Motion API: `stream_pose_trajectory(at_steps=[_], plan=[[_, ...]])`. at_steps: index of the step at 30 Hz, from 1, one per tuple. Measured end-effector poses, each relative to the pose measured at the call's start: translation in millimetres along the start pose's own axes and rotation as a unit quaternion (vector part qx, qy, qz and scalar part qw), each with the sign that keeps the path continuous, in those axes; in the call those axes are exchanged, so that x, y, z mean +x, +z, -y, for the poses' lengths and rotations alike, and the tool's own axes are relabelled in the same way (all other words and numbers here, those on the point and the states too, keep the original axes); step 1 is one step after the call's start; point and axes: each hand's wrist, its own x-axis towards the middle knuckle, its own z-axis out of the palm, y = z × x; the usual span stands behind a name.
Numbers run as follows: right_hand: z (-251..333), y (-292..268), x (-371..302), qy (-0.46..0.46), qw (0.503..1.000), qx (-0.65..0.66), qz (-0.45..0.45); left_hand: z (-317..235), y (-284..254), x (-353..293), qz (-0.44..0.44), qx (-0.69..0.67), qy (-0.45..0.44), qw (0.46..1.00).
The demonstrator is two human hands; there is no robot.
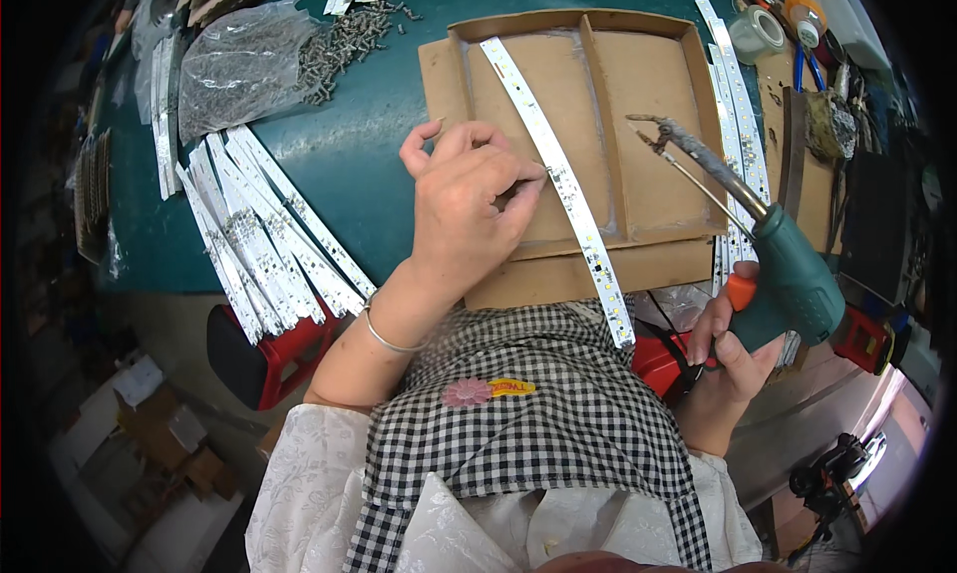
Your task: The person uses a soldering iron to apply solder to specific points on white LED light strips. They handle the strips one by one, placing them on a cardboard support, applying heat, and then moving the finished strips to a pile on the table.
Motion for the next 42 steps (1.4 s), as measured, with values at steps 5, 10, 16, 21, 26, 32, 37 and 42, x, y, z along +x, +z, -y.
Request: stream_pose_trajectory(at_steps=[5, 10, 16, 21, 26, 32, 37, 42], plan=[[8, 1, -16, -0.035, 0.999, 0.012, -0.038, -5, -9, 2, 0.035, 0.030, -0.003, 0.999], [7, -2, -46, -0.110, 0.990, -0.015, -0.085, -29, -41, 8, 0.056, 0.081, 0.026, 0.995], [-2, -19, -57, -0.209, 0.932, -0.207, -0.209, -66, -37, 5, 0.264, -0.053, 0.203, 0.942], [-27, -62, -34, -0.232, 0.839, -0.423, -0.250, -79, -20, 12, 0.359, -0.042, 0.281, 0.889], [-27, -71, -7, -0.220, 0.835, -0.403, -0.302, -87, -40, 15, 0.356, 0.010, 0.347, 0.867], [-55, -109, 6, -0.218, 0.865, -0.360, -0.273, -81, -103, 0, 0.367, 0.065, 0.329, 0.868], [-49, -100, 7, -0.131, 0.867, -0.399, -0.268, -48, -154, -25, 0.359, 0.110, 0.202, 0.904], [-36, -100, 14, -0.173, 0.910, -0.311, -0.214, -15, -196, -51, 0.352, 0.185, 0.087, 0.913]])
